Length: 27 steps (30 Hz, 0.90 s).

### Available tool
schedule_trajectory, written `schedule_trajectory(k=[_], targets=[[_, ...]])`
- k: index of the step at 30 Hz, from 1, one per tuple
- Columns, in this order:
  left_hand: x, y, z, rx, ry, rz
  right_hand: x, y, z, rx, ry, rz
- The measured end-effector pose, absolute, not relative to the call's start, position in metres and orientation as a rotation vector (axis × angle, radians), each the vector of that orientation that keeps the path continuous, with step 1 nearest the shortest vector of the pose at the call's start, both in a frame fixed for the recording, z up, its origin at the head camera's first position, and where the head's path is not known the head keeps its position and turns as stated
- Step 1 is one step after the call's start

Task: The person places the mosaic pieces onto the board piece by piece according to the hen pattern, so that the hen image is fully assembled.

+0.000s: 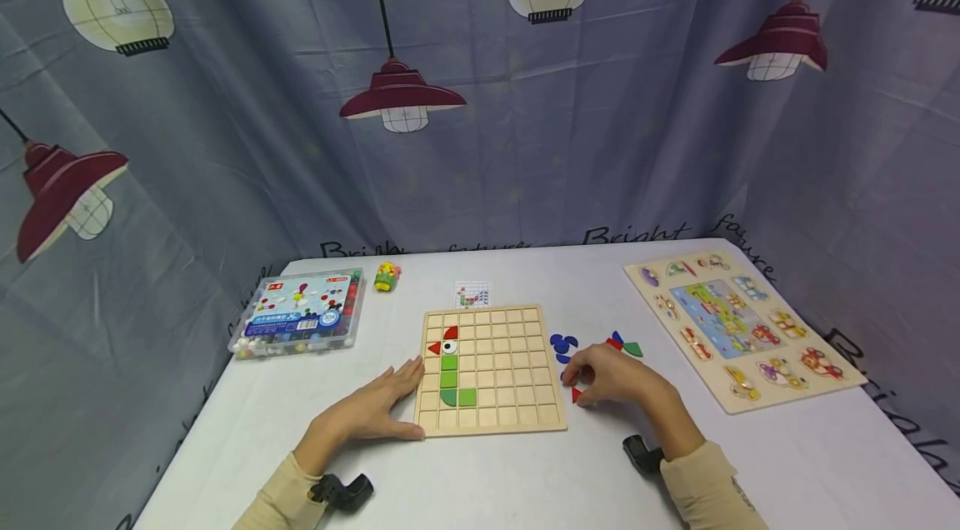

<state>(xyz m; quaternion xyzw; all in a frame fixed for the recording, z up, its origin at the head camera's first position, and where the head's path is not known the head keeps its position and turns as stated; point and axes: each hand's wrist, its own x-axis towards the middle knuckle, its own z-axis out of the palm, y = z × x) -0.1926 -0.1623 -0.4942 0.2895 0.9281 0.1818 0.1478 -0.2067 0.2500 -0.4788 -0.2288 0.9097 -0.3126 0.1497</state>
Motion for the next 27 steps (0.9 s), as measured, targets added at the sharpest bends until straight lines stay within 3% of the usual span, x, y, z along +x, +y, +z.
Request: schedule_trajectory(k=[27], targets=[[-0.1928, -0.1619, -0.4932, 0.823, 2.654, 0.544, -0.2038, 0.2487, -0.4796, -0.565, 2.639, -0.880]])
